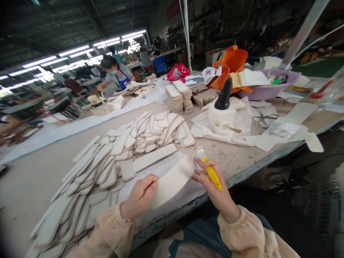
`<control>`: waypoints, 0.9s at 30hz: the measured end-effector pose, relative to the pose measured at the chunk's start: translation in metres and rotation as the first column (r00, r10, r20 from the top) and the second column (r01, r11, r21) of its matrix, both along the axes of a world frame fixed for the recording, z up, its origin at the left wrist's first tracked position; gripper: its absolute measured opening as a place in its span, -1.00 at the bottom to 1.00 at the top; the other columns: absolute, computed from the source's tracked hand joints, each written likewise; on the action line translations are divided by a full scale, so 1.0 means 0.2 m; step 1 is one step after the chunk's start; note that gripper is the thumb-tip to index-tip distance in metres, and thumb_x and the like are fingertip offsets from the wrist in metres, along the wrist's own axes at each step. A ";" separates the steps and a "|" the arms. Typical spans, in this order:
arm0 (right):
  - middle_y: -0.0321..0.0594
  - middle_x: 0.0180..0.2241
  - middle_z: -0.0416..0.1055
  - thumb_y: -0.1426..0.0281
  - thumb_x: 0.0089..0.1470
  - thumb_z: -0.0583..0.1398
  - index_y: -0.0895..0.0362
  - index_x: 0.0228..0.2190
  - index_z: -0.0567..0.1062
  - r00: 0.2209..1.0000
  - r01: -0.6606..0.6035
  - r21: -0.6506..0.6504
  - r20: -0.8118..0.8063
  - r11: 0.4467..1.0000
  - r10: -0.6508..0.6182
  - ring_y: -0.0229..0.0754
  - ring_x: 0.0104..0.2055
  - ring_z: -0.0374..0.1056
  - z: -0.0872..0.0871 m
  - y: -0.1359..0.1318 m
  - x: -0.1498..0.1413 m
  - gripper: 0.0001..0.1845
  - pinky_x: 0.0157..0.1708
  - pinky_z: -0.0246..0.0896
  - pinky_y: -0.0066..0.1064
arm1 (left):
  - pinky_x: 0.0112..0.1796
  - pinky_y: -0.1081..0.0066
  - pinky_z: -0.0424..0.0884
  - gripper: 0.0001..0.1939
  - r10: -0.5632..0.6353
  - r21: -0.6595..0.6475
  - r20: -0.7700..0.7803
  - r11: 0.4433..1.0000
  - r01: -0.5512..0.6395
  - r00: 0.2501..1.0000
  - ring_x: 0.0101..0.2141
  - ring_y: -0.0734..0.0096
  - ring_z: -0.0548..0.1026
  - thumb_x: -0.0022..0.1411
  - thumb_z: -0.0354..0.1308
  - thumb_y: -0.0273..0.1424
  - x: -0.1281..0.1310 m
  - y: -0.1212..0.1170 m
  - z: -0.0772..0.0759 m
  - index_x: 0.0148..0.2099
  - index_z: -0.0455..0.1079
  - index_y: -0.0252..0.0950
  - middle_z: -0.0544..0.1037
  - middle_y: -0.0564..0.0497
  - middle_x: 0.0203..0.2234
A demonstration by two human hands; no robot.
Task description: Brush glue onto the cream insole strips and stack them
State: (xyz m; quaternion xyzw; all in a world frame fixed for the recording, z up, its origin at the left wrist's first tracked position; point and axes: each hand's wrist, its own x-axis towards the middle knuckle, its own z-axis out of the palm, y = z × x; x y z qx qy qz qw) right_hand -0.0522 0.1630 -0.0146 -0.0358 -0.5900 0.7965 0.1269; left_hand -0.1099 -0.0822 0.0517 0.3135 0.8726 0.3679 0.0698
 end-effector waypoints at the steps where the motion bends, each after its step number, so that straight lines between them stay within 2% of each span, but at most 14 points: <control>1: 0.00 0.15 0.23 0.21 0.05 0.23 0.01 -0.18 0.10 0.999 0.031 0.041 0.019 0.999 -0.032 -0.18 -0.20 0.41 0.00 -0.01 0.00 -0.57 -0.24 0.37 -0.27 | -0.43 0.46 0.25 -0.76 -0.015 0.043 0.090 0.999 0.011 0.996 -0.50 0.49 0.34 0.31 -0.11 -0.33 0.04 0.03 -0.04 -0.33 0.33 -0.26 0.38 0.08 -0.56; 4: -0.03 0.01 0.39 0.26 -0.04 0.31 0.04 -0.22 0.14 0.980 0.178 0.198 0.050 0.964 -0.191 -0.32 -0.49 0.26 -0.03 -0.01 -0.01 -0.52 -0.48 0.23 -0.41 | -0.41 0.45 0.29 -0.79 -0.016 0.151 0.389 0.987 -0.047 0.921 -0.46 0.47 0.37 0.23 0.04 -0.29 0.09 0.05 -0.15 -0.26 0.42 -0.29 0.45 0.03 -0.49; 6: -0.07 -0.04 0.42 0.29 -0.08 0.33 0.05 -0.26 0.17 0.960 0.259 0.290 0.024 0.921 -0.277 -0.36 -0.55 0.15 -0.04 0.00 -0.03 -0.53 -0.52 0.14 -0.44 | -0.41 0.46 0.33 -0.75 0.007 0.192 0.555 0.972 -0.136 0.832 -0.45 0.46 0.39 0.12 0.14 -0.30 0.07 0.01 -0.20 -0.19 0.46 -0.33 0.48 0.01 -0.45; 8: -0.10 -0.05 0.43 0.30 -0.07 0.33 0.06 -0.26 0.20 0.948 0.302 0.378 -0.024 0.875 -0.317 -0.36 -0.55 0.13 -0.05 -0.01 -0.06 -0.57 -0.51 0.10 -0.43 | -0.41 0.46 0.36 -0.66 0.053 0.183 0.619 0.960 -0.210 0.783 -0.44 0.47 0.40 0.03 0.18 -0.32 0.01 -0.03 -0.23 -0.12 0.46 -0.35 0.49 0.00 -0.42; 13: -0.13 -0.05 0.43 0.27 -0.03 0.30 0.06 -0.23 0.26 0.944 0.309 0.554 -0.080 0.773 -0.319 -0.28 -0.51 0.27 -0.05 -0.06 -0.14 -0.62 -0.48 0.17 -0.38 | -0.45 0.49 0.27 -0.65 0.191 0.077 0.556 0.957 -0.278 0.809 -0.51 0.54 0.35 -0.04 0.27 -0.32 -0.18 -0.14 -0.25 -0.17 0.45 -0.36 0.46 0.08 -0.51; 16: -0.19 -0.06 0.45 0.26 -0.01 0.30 0.06 -0.24 0.28 0.941 0.302 0.649 -0.086 0.698 -0.328 -0.32 -0.56 0.26 -0.05 -0.08 -0.16 -0.64 -0.46 0.22 -0.37 | -0.48 0.50 0.23 -0.70 0.245 0.006 0.488 0.959 -0.283 0.838 -0.53 0.54 0.33 -0.05 0.29 -0.30 -0.25 -0.16 -0.28 -0.25 0.45 -0.34 0.43 0.12 -0.57; 18: -0.22 -0.06 0.45 0.26 0.01 0.29 0.06 -0.24 0.28 0.944 0.283 0.701 -0.081 0.655 -0.321 -0.31 -0.53 0.31 -0.06 -0.10 -0.17 -0.66 -0.41 0.27 -0.36 | -0.49 0.49 0.22 -0.74 0.269 -0.035 0.444 0.959 -0.283 0.855 -0.54 0.52 0.33 -0.05 0.30 -0.29 -0.26 -0.17 -0.30 -0.30 0.44 -0.32 0.44 0.12 -0.58; 22: -0.20 -0.07 0.45 0.23 0.03 0.26 0.08 -0.22 0.29 0.956 0.242 0.730 -0.067 0.639 -0.286 -0.23 -0.41 0.39 -0.10 -0.12 -0.18 -0.67 -0.39 0.32 -0.35 | -0.48 0.47 0.23 -0.79 0.307 -0.095 0.369 0.951 -0.293 0.877 -0.53 0.48 0.37 -0.05 0.30 -0.29 -0.26 -0.18 -0.34 -0.39 0.42 -0.30 0.47 0.09 -0.58; 27: -0.13 -0.06 0.45 0.23 0.04 0.25 0.11 -0.21 0.32 0.959 0.232 0.765 -0.077 0.600 -0.273 -0.23 -0.43 0.39 -0.14 -0.13 -0.19 -0.67 -0.38 0.32 -0.35 | -0.41 0.43 0.29 -0.82 0.341 -0.138 0.308 0.940 -0.313 0.888 -0.48 0.42 0.44 -0.03 0.29 -0.31 -0.24 -0.19 -0.35 -0.39 0.42 -0.28 0.52 0.07 -0.53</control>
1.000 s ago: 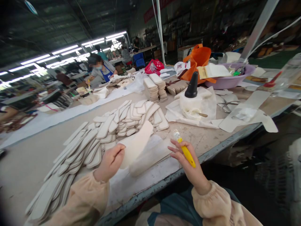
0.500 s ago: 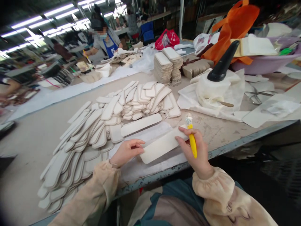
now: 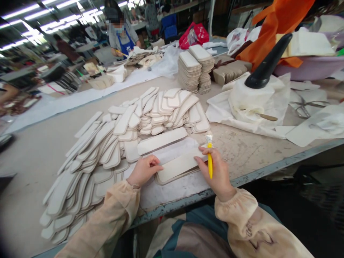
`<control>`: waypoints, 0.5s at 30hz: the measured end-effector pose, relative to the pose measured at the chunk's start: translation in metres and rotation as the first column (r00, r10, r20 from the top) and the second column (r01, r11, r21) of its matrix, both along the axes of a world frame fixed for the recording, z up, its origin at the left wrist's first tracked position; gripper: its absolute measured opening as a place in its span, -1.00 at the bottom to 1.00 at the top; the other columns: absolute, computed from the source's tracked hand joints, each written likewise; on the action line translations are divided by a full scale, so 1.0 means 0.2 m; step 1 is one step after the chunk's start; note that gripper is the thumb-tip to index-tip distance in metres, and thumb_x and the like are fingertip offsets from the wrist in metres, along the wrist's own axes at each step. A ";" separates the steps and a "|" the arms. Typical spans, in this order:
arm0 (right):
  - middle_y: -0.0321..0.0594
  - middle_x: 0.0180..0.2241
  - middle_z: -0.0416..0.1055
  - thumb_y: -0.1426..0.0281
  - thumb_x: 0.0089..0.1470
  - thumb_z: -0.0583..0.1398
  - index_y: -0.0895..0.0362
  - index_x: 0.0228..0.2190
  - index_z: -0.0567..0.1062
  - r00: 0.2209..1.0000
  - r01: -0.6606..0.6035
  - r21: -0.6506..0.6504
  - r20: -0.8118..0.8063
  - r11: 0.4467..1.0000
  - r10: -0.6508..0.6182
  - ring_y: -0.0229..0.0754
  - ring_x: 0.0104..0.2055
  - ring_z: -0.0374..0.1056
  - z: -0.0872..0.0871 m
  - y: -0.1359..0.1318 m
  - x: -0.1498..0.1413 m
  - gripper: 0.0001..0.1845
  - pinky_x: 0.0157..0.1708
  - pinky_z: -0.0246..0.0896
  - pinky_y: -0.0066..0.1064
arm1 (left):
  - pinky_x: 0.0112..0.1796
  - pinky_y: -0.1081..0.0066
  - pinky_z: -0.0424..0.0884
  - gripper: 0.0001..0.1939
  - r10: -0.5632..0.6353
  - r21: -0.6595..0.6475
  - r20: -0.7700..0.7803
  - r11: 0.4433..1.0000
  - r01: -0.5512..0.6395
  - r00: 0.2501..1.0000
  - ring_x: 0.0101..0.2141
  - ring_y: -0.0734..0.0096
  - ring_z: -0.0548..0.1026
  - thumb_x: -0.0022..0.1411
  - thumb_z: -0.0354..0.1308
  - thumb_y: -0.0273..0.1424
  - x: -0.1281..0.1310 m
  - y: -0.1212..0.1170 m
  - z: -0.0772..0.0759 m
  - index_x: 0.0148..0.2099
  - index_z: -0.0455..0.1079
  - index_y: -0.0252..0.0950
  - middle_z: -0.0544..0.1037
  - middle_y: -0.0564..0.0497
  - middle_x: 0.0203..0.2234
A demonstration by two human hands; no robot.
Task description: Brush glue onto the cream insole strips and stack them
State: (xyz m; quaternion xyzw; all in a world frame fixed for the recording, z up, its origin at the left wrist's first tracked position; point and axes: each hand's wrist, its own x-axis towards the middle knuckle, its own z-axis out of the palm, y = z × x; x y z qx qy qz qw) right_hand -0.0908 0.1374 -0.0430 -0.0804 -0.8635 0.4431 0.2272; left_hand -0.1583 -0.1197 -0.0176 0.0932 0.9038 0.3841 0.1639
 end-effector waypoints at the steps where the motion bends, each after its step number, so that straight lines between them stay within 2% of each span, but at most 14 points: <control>1: -0.12 -0.06 0.45 0.23 0.05 0.25 0.11 -0.20 0.32 1.000 -0.001 0.012 0.004 1.000 0.001 -0.23 -0.44 0.39 0.00 0.00 0.00 -0.67 -0.38 0.32 -0.35 | -0.41 0.43 0.29 -0.83 0.000 -0.009 -0.008 1.000 0.000 1.000 -0.48 0.43 0.44 -0.03 0.28 -0.31 0.00 0.00 0.00 -0.39 0.42 -0.28 0.52 0.07 -0.53; 7: -0.18 -0.07 0.46 0.24 0.03 0.26 0.10 -0.21 0.31 1.000 -0.002 0.079 -0.015 0.997 0.004 -0.35 -0.59 0.30 -0.04 0.01 -0.01 -0.66 -0.44 0.32 -0.39 | -0.42 0.44 0.28 -0.83 0.013 -0.020 -0.077 1.000 -0.015 0.997 -0.50 0.45 0.42 0.02 0.25 -0.29 0.01 -0.01 -0.01 -0.34 0.42 -0.27 0.49 0.10 -0.55; 12: -0.23 -0.07 0.46 0.25 0.04 0.26 0.08 -0.20 0.29 1.000 -0.005 0.104 -0.023 0.995 0.007 -0.27 -0.46 0.39 -0.07 0.01 -0.02 -0.66 -0.38 0.34 -0.38 | -0.41 0.45 0.34 -0.75 0.080 0.013 -0.125 0.997 -0.079 0.989 -0.48 0.48 0.45 0.21 0.05 -0.28 0.07 -0.08 -0.05 -0.15 0.39 -0.31 0.51 0.03 -0.42; 15: -0.23 -0.07 0.46 0.24 0.05 0.26 0.08 -0.21 0.28 1.000 -0.006 0.107 -0.025 0.994 0.009 -0.24 -0.43 0.41 -0.07 0.00 -0.01 -0.67 -0.38 0.35 -0.36 | -0.40 0.45 0.37 -0.66 0.091 0.003 -0.135 0.996 -0.091 0.987 -0.47 0.49 0.43 0.17 0.11 -0.26 0.13 -0.11 -0.06 -0.05 0.36 -0.34 0.50 0.01 -0.38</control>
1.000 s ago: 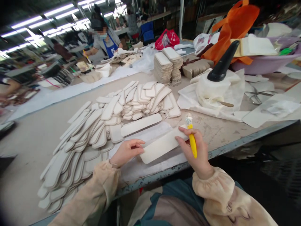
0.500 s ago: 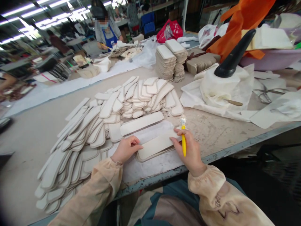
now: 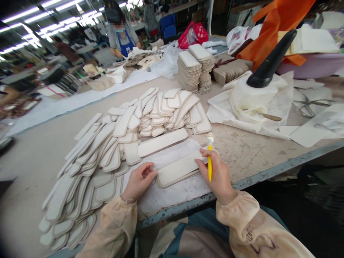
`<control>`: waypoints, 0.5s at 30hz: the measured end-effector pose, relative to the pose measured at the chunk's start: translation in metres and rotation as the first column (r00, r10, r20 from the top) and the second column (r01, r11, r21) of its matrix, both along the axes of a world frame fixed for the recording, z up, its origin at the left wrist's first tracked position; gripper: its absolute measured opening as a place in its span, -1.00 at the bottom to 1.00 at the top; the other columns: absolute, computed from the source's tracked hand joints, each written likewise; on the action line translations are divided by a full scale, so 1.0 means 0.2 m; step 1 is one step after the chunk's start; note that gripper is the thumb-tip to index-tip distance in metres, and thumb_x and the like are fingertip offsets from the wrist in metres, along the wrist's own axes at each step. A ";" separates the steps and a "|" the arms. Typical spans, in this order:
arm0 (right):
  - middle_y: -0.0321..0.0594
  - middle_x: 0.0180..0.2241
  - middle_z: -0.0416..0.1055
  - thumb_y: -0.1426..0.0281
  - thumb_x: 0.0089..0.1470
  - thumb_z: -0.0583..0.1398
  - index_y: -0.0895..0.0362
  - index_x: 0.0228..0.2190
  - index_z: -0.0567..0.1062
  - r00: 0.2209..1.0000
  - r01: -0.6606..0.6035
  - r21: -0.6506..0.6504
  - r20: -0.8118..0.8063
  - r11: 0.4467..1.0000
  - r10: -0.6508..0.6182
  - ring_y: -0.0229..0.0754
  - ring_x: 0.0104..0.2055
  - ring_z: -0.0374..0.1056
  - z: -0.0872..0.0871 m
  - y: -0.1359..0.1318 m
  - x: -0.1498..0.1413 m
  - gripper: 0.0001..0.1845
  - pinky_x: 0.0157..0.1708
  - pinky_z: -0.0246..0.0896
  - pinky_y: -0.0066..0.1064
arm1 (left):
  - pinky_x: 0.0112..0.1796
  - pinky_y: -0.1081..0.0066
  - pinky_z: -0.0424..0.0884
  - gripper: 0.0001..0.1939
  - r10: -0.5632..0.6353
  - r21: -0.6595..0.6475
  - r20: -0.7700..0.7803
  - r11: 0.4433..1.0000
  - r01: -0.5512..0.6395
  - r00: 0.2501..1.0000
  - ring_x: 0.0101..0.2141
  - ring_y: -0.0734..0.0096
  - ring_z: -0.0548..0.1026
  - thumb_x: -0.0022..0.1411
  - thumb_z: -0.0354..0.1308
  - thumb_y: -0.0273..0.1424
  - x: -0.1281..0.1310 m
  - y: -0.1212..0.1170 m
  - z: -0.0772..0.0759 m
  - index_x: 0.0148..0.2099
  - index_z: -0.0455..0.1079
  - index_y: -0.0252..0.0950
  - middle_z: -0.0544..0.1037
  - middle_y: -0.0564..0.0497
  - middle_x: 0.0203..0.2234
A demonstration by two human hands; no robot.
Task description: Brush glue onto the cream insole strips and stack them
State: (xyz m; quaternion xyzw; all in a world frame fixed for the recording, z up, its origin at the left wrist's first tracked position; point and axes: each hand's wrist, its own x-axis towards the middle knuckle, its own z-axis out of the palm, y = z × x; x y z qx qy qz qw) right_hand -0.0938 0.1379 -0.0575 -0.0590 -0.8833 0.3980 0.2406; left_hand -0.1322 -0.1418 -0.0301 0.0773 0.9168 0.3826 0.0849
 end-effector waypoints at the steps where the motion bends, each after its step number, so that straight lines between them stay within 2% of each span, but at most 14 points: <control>1: -0.23 -0.07 0.46 0.23 0.05 0.26 0.08 -0.21 0.28 1.000 0.000 0.004 -0.003 1.000 0.000 -0.23 -0.42 0.42 0.00 0.00 0.00 -0.67 -0.38 0.35 -0.36 | -0.39 0.45 0.37 -0.62 -0.007 -0.011 0.000 1.000 0.007 1.000 -0.47 0.49 0.42 0.14 0.16 -0.26 0.02 0.00 0.00 -0.03 0.36 -0.34 0.50 0.01 -0.37; 3: -0.23 -0.07 0.45 0.23 0.05 0.25 0.08 -0.21 0.29 1.000 0.006 0.019 -0.006 1.000 -0.005 -0.20 -0.39 0.43 0.00 0.00 0.00 -0.67 -0.36 0.36 -0.35 | -0.37 0.43 0.36 -0.57 -0.025 -0.039 -0.001 0.999 0.025 1.000 -0.47 0.49 0.39 0.08 0.22 -0.27 0.05 0.00 0.00 0.00 0.37 -0.31 0.49 0.03 -0.36; 8: -0.23 -0.05 0.45 0.23 0.05 0.25 0.08 -0.21 0.29 1.000 0.004 0.034 0.008 0.999 -0.004 -0.21 -0.38 0.43 -0.01 -0.01 0.00 -0.67 -0.34 0.36 -0.35 | -0.36 0.41 0.33 -0.62 -0.045 -0.097 0.002 0.994 0.045 0.999 -0.47 0.49 0.37 0.07 0.24 -0.33 0.05 0.02 0.00 -0.03 0.41 -0.28 0.46 0.05 -0.39; 12: -0.23 -0.06 0.45 0.22 0.05 0.25 0.08 -0.21 0.29 1.000 -0.003 0.015 0.006 1.000 0.003 -0.25 -0.46 0.40 -0.01 -0.01 0.00 -0.67 -0.37 0.36 -0.36 | -0.36 0.42 0.32 -0.66 -0.056 -0.119 0.014 0.991 0.057 0.998 -0.47 0.48 0.37 0.08 0.23 -0.32 0.04 0.02 -0.01 -0.06 0.44 -0.24 0.45 0.07 -0.40; 15: -0.20 -0.04 0.43 0.23 0.03 0.26 0.09 -0.18 0.30 0.999 0.036 0.017 0.005 0.999 -0.036 -0.30 -0.52 0.36 0.00 0.01 0.00 -0.64 -0.41 0.34 -0.37 | -0.35 0.41 0.33 -0.69 -0.068 -0.121 0.014 0.990 0.069 0.998 -0.45 0.47 0.38 0.10 0.21 -0.31 0.04 0.02 -0.01 -0.08 0.45 -0.23 0.44 0.07 -0.40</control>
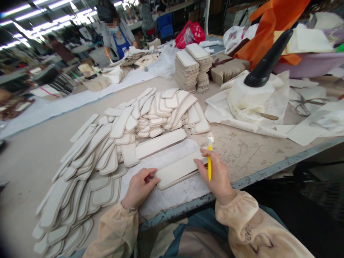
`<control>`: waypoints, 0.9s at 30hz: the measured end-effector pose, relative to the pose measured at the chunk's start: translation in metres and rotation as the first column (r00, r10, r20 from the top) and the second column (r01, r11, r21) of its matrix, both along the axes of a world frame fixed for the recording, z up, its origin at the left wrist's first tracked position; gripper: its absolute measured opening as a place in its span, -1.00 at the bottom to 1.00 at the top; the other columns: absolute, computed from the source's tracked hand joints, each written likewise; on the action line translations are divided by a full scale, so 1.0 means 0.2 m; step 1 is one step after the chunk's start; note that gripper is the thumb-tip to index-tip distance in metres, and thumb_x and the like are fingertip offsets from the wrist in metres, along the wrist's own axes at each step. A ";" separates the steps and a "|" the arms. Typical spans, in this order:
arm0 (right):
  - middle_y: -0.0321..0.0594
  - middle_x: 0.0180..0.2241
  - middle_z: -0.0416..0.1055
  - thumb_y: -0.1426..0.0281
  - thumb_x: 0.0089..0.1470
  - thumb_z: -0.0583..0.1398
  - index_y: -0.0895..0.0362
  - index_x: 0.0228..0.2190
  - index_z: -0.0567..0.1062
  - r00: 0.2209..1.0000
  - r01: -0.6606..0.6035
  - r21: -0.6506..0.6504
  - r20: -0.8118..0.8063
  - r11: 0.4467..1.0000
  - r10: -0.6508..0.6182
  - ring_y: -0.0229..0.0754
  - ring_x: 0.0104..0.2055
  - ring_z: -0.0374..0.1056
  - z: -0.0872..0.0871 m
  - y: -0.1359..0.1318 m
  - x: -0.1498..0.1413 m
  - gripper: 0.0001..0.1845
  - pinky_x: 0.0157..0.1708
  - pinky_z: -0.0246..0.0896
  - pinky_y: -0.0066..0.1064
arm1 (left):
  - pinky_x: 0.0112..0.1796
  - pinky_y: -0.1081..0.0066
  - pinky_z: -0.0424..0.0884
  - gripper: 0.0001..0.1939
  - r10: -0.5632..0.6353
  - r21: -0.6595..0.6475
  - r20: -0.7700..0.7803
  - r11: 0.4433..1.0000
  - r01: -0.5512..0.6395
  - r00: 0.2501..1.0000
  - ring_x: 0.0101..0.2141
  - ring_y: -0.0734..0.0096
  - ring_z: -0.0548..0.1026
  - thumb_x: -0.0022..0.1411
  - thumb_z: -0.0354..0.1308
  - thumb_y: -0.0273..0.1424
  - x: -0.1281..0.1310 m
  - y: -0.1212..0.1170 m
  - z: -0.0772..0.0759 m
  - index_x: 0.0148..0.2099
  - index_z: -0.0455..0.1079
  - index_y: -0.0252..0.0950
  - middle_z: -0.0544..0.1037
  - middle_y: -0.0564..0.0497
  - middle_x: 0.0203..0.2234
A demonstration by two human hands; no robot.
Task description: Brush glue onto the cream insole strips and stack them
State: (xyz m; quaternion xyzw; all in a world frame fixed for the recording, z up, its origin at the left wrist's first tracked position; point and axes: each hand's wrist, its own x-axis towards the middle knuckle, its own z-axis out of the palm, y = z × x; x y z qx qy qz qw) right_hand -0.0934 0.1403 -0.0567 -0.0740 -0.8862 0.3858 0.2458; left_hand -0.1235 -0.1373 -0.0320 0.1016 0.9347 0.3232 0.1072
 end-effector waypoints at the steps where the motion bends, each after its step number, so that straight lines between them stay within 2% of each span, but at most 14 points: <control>1: -0.20 -0.03 0.43 0.24 0.03 0.27 0.09 -0.17 0.30 1.000 0.019 0.003 -0.005 1.000 -0.019 -0.32 -0.53 0.34 0.00 0.01 0.00 -0.63 -0.41 0.34 -0.37 | -0.35 0.40 0.33 -0.70 -0.003 0.001 0.000 1.000 0.003 1.000 -0.45 0.46 0.38 0.10 0.20 -0.31 0.00 0.00 0.00 -0.08 0.45 -0.24 0.44 0.07 -0.40; 5: -0.18 -0.03 0.42 0.28 0.05 0.24 0.09 -0.19 0.28 0.997 0.074 -0.036 -0.025 0.997 -0.074 -0.35 -0.55 0.29 0.02 0.09 -0.02 -0.68 -0.41 0.32 -0.38 | -0.35 0.36 0.33 -0.69 -0.008 -0.036 0.006 0.999 0.009 1.000 -0.46 0.44 0.37 0.12 0.17 -0.29 0.00 0.00 0.00 -0.07 0.43 -0.25 0.42 0.07 -0.41; 11: -0.18 -0.05 0.41 0.30 0.04 0.24 0.07 -0.14 0.30 0.994 0.106 -0.114 -0.007 0.988 -0.107 -0.26 -0.37 0.38 0.00 0.16 -0.03 -0.65 -0.31 0.35 -0.37 | -0.37 0.36 0.35 -0.68 -0.031 -0.076 0.018 0.997 0.032 0.999 -0.46 0.43 0.38 0.13 0.14 -0.25 -0.02 -0.01 -0.02 -0.07 0.39 -0.23 0.41 0.08 -0.41; 17: -0.24 -0.29 0.44 0.31 0.04 0.23 0.08 -0.13 0.32 0.993 0.113 -0.143 0.050 0.983 -0.107 -0.23 -0.37 0.40 -0.04 0.18 -0.04 -0.66 -0.27 0.35 -0.34 | -0.38 0.36 0.38 -0.68 -0.026 -0.078 0.036 0.997 0.028 0.999 -0.47 0.43 0.40 0.13 0.11 -0.23 -0.03 -0.01 -0.02 -0.08 0.39 -0.23 0.42 0.08 -0.41; 22: -0.29 -0.40 0.40 0.28 0.08 0.20 0.09 -0.12 0.30 0.995 0.089 -0.134 0.063 0.987 -0.081 -0.25 -0.44 0.37 -0.04 0.19 -0.04 -0.66 -0.36 0.31 -0.38 | -0.40 0.36 0.39 -0.68 -0.038 -0.078 0.016 0.996 0.039 0.999 -0.49 0.42 0.41 0.13 0.11 -0.22 -0.03 -0.02 -0.02 -0.09 0.39 -0.23 0.42 0.09 -0.43; 27: -0.35 -0.48 0.36 0.28 0.08 0.20 0.08 -0.10 0.29 0.993 0.085 -0.141 0.093 0.986 -0.072 -0.25 -0.46 0.35 -0.03 0.19 -0.04 -0.66 -0.36 0.29 -0.39 | -0.40 0.34 0.42 -0.68 -0.054 -0.072 0.013 0.996 0.055 0.998 -0.50 0.42 0.42 0.14 0.09 -0.18 -0.03 -0.02 -0.02 -0.10 0.38 -0.23 0.42 0.08 -0.43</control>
